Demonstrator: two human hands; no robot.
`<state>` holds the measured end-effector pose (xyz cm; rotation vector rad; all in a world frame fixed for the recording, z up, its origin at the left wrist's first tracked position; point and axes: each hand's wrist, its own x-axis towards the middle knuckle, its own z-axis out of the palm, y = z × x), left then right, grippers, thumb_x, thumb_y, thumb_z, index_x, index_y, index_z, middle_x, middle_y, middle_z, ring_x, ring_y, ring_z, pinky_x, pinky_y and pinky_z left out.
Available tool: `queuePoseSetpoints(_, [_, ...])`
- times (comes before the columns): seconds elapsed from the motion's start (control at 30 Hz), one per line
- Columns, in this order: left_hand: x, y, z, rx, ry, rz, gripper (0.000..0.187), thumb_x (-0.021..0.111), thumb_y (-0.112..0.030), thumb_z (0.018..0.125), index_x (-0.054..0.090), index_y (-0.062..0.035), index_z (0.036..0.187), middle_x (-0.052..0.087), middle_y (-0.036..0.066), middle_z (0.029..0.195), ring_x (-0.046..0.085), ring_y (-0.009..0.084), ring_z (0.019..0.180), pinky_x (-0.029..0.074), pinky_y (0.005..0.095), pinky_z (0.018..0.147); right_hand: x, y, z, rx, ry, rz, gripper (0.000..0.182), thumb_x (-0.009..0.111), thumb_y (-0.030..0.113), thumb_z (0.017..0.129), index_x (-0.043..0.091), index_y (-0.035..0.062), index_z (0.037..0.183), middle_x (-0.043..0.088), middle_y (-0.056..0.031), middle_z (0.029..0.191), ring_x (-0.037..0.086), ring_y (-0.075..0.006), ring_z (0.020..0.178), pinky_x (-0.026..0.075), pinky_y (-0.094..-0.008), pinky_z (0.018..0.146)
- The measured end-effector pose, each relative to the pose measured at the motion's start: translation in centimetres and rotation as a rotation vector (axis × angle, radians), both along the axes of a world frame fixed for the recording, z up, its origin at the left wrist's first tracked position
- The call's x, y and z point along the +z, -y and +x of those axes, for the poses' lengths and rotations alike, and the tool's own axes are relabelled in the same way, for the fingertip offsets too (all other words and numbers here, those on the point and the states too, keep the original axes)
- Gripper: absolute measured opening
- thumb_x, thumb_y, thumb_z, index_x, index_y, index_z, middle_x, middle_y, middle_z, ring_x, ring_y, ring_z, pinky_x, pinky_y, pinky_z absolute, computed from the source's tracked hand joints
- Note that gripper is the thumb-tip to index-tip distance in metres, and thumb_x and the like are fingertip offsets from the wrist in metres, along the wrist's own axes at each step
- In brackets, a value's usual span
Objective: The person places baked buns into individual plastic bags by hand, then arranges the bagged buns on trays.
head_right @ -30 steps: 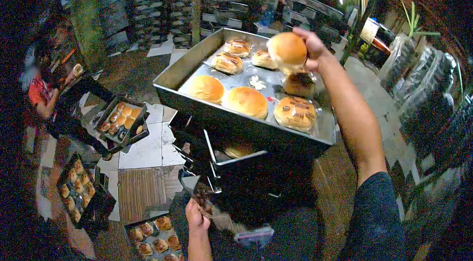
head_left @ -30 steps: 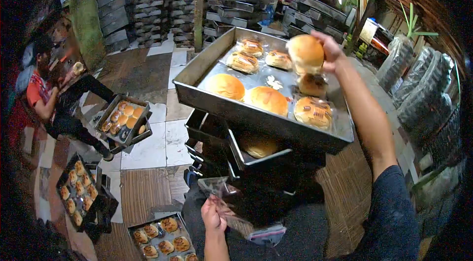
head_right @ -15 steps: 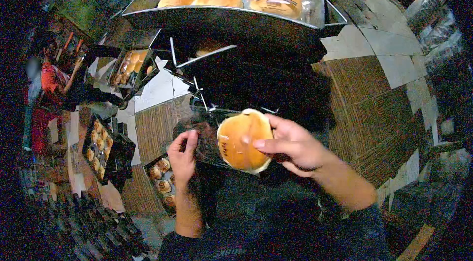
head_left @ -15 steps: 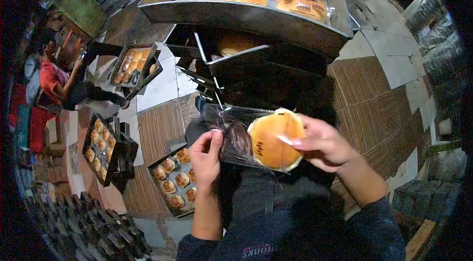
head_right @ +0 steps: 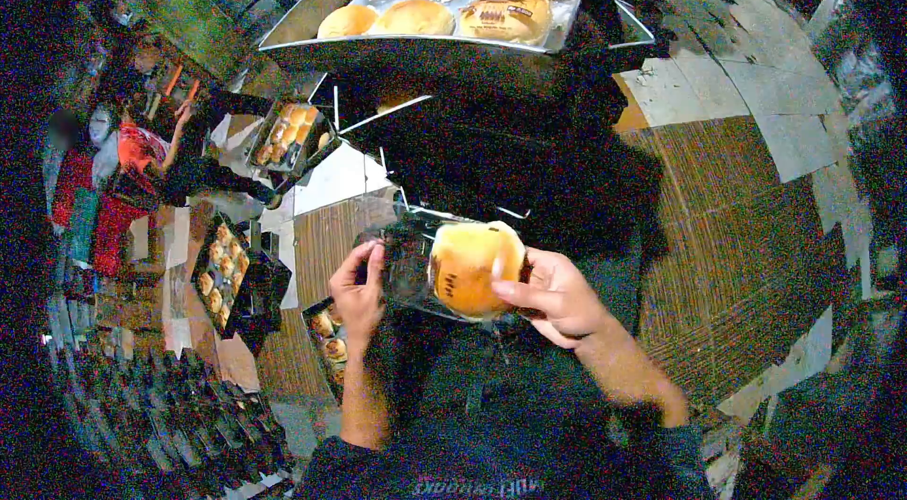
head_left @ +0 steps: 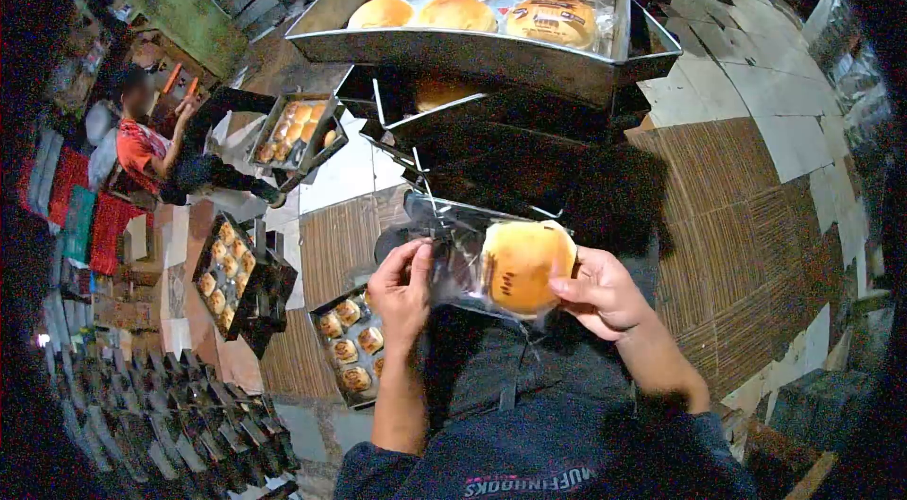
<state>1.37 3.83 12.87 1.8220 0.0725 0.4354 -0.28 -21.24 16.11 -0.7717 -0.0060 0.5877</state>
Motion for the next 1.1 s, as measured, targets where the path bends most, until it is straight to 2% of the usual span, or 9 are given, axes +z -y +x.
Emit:
queuePoseSetpoints(0.13, [0.6,2.0,0.4,-0.064,0.069,-0.07,0.049,0.047,-0.039,0.099,0.05,-0.0047,0.134,0.056,0.008,0.119,0.058,0.0178,0.095,0.047,0.028,0.084,1.8,-2.5,-0.5,-0.191,0.403,-0.311,0.042,0.062,0.003,0.088,0.048,-0.0068,0.127,0.061,-0.0092,0.119,0.057,-0.0159,0.11,0.044,-0.0341,0.099])
queuePoseSetpoints(0.23, [3.5,5.0,-1.8,-0.332,-0.159,-1.0,0.069,0.033,-0.056,0.097,0.032,-0.0066,0.145,0.049,0.011,0.134,0.05,0.0249,0.121,0.042,0.0361,0.101,3.2,-4.6,-0.6,-0.285,1.328,-0.984,0.068,0.067,-0.002,0.072,0.042,-0.0032,0.135,0.046,-0.025,0.137,0.043,-0.0432,0.128,0.035,-0.0457,0.108])
queuePoseSetpoints(0.27, [4.6,5.0,-2.3,-0.317,-0.121,-0.849,0.069,0.032,-0.054,0.097,0.032,-0.0025,0.143,0.048,0.013,0.137,0.051,0.0259,0.121,0.04,0.0384,0.103,3.4,-5.2,-0.9,-0.231,1.445,-1.122,0.073,0.068,-0.002,0.068,0.042,-0.0016,0.136,0.042,-0.0267,0.139,0.038,-0.0488,0.13,0.034,-0.0482,0.109])
queuePoseSetpoints(0.47, [4.9,6.7,-5.0,-0.138,0.188,-0.549,0.09,0.049,-0.059,0.081,0.024,-0.0006,0.145,0.039,0.021,0.141,0.042,0.0343,0.129,0.035,0.0456,0.108,3.4,-5.8,-1.0,-0.309,1.526,-1.001,0.053,0.062,-0.003,0.074,0.058,0.0046,0.126,0.038,-0.0299,0.141,0.035,-0.0495,0.131,0.035,-0.0533,0.107])
queuePoseSetpoints(0.6, [7.7,4.2,-1.3,-0.587,0.092,-1.294,0.112,0.061,-0.066,0.07,0.015,0.0021,0.146,0.032,0.025,0.145,0.039,0.0391,0.131,0.035,0.0486,0.109,3.3,-6.1,-0.9,-0.291,1.664,-1.028,0.043,0.051,0.008,0.084,0.06,0.0117,0.125,0.04,-0.0254,0.142,0.04,-0.0436,0.13,0.036,-0.0502,0.107])
queuePoseSetpoints(0.73, [2.0,6.3,-1.5,-0.301,0.019,-0.814,0.078,0.052,-0.043,0.09,0.02,0.0019,0.145,0.035,0.021,0.145,0.039,0.0358,0.132,0.03,0.0466,0.111,4.1,-7.2,0.3,-0.173,1.567,-1.308,0.049,0.055,0.011,0.083,0.05,0.0024,0.131,0.032,-0.0305,0.144,0.032,-0.0489,0.133,0.035,-0.0512,0.108])
queuePoseSetpoints(0.87, [-0.2,3.1,0.4,-0.244,-0.083,-1.295,0.063,0.035,-0.05,0.093,0.04,-0.0051,0.138,0.051,0.015,0.134,0.05,0.0362,0.121,0.042,0.0518,0.102,1.2,-8.1,-1.4,-0.192,1.383,-1.328,0.045,0.062,0.012,0.08,0.055,-0.0035,0.121,0.042,-0.029,0.136,0.038,-0.0478,0.128,0.039,-0.0469,0.105])
queuePoseSetpoints(1.0, [1.2,1.1,0.7,-0.065,-0.145,-1.359,0.059,0.035,-0.052,0.094,0.046,-0.0092,0.133,0.058,0.013,0.123,0.059,0.0313,0.109,0.051,0.0539,0.089,-0.3,-5.5,-0.4,0.492,1.163,-0.776,0.032,0.067,0.004,0.078,0.065,0.0015,0.109,0.066,-0.0144,0.095,0.065,-0.0279,0.092,0.052,-0.0381,0.082])
queuePoseSetpoints(1.1, [1.2,2.7,0.3,-0.295,-0.135,-1.414,0.057,0.039,-0.046,0.094,0.045,-0.0051,0.133,0.058,0.015,0.124,0.06,0.0295,0.109,0.052,0.0507,0.087,0.1,-7.7,0.8,0.137,1.106,-0.774,0.013,0.067,0.009,0.08,0.064,0.0014,0.091,0.064,-0.0133,0.08,0.064,-0.0297,0.076,0.051,-0.0377,0.067])
